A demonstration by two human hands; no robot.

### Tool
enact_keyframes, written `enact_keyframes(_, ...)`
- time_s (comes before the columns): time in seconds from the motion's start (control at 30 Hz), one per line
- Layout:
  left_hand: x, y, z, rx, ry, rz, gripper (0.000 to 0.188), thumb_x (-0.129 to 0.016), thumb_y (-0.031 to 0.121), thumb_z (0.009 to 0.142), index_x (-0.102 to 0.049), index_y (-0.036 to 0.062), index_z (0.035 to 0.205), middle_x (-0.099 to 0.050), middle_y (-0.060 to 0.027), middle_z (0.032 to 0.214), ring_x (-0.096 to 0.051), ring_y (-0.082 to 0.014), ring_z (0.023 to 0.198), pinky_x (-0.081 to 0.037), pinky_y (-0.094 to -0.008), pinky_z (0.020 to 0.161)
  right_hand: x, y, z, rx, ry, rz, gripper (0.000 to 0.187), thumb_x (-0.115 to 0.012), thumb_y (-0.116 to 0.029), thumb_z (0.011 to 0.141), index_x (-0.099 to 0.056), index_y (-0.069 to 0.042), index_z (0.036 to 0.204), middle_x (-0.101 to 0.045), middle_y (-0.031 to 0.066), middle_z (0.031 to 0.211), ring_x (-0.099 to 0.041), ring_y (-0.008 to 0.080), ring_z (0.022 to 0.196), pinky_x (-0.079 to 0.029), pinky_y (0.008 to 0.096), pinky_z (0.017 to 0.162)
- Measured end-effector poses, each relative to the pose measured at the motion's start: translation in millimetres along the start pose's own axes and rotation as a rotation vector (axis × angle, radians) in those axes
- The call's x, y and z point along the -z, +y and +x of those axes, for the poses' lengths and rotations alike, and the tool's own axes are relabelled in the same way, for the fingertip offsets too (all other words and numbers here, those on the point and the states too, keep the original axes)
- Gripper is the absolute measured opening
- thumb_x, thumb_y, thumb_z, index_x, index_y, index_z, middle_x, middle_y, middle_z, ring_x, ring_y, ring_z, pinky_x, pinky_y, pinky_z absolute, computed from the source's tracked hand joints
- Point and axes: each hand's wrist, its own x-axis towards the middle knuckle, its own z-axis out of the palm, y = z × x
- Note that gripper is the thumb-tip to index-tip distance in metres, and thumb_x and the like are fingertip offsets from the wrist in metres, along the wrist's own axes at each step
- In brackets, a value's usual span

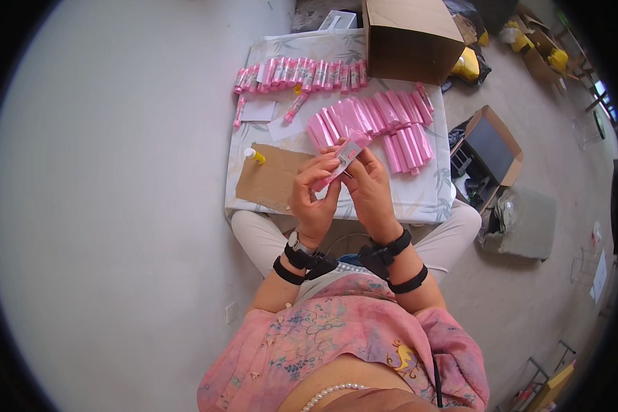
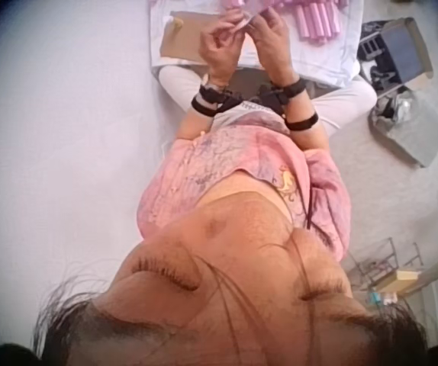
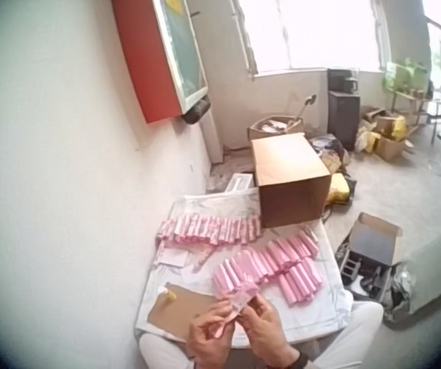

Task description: Wrapping small pink tubes in plastic protective sleeves and sealing them with glue.

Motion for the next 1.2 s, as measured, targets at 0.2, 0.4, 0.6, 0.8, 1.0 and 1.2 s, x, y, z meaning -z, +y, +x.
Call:
enact_keyframes(0.2, -2.2, -1.2, -7.8, -0.026, -0.038, 0.095, 0.046, -0.07, -0.014, 0.089, -0.048, 0.0012, 0.127, -0.064, -0.0174, 0.127, -0.065, -0.0265, 0.12, -0.054, -0.0389, 0.105, 7.4, 10.6, -0.2, 0.092, -0.037, 0.018, 0.027, -0.056, -0.009, 0.107, -0.056, 0.003, 0.131, -0.068, 0.0134, 0.122, -0.066, 0.028, 0.124, -0.056, 0.0372, 0.101)
enact_keyframes(0.4, -5.7, 12.8, -0.6, 0.134, 0.003, 0.002, 0.057, -0.073, -0.007, 0.091, -0.042, -0.0005, 0.139, -0.057, -0.0162, 0.129, -0.062, -0.0257, 0.122, -0.054, -0.0372, 0.104, 5.5, 11.9, -2.3, 0.13, -0.028, -0.049, 0.033, -0.055, -0.01, 0.108, -0.052, 0.004, 0.138, -0.067, 0.0128, 0.123, -0.064, 0.029, 0.126, -0.055, 0.038, 0.104)
enact_keyframes(0.6, -1.0, 16.3, 17.1, 0.399, 0.194, -0.237, 0.059, -0.074, 0.001, 0.094, -0.04, -0.0004, 0.142, -0.054, -0.014, 0.128, -0.06, -0.0228, 0.117, -0.051, -0.0344, 0.102, 13.7, 20.6, -1.8, 0.168, 0.005, -0.065, 0.037, -0.056, -0.011, 0.108, -0.051, 0.003, 0.141, -0.067, 0.0097, 0.125, -0.066, 0.0192, 0.118, -0.053, 0.033, 0.1)
enact_keyframes(0.8, 4.5, 20.5, 2.8, 0.016, 0.23, 0.37, 0.046, -0.077, 0.002, 0.092, -0.052, -0.0003, 0.13, -0.059, -0.0107, 0.12, -0.061, -0.0232, 0.105, -0.051, -0.0382, 0.093, 14.1, 23.2, 1.9, 0.185, 0.024, -0.068, 0.034, -0.057, -0.012, 0.107, -0.053, 0.003, 0.138, -0.068, 0.0085, 0.123, -0.064, 0.0147, 0.113, -0.053, 0.032, 0.099)
enact_keyframes(1.0, -9.5, 21.0, -2.3, -0.141, -0.151, 0.543, 0.036, -0.066, -0.009, 0.09, -0.071, 0.0026, 0.124, -0.069, -0.0134, 0.121, -0.066, -0.0347, 0.113, -0.054, -0.0436, 0.095, 32.7, 35.0, 2.7, 0.29, 0.119, -0.246, 0.027, -0.058, -0.008, 0.107, -0.056, 0.001, 0.132, -0.068, 0.0063, 0.118, -0.063, 0.0116, 0.106, -0.051, 0.0291, 0.093)
enact_keyframes(1.2, -12.9, 1.1, -6.1, -0.023, -0.173, 0.544, 0.035, -0.064, -0.008, 0.092, -0.07, 0.003, 0.124, -0.071, -0.0134, 0.117, -0.068, -0.0336, 0.11, -0.055, -0.0422, 0.092, 50.7, 42.1, -0.2, 0.314, 0.125, -0.397, 0.026, -0.057, -0.006, 0.106, -0.056, 0.001, 0.131, -0.065, 0.0044, 0.116, -0.06, 0.0108, 0.106, -0.05, 0.0272, 0.091)
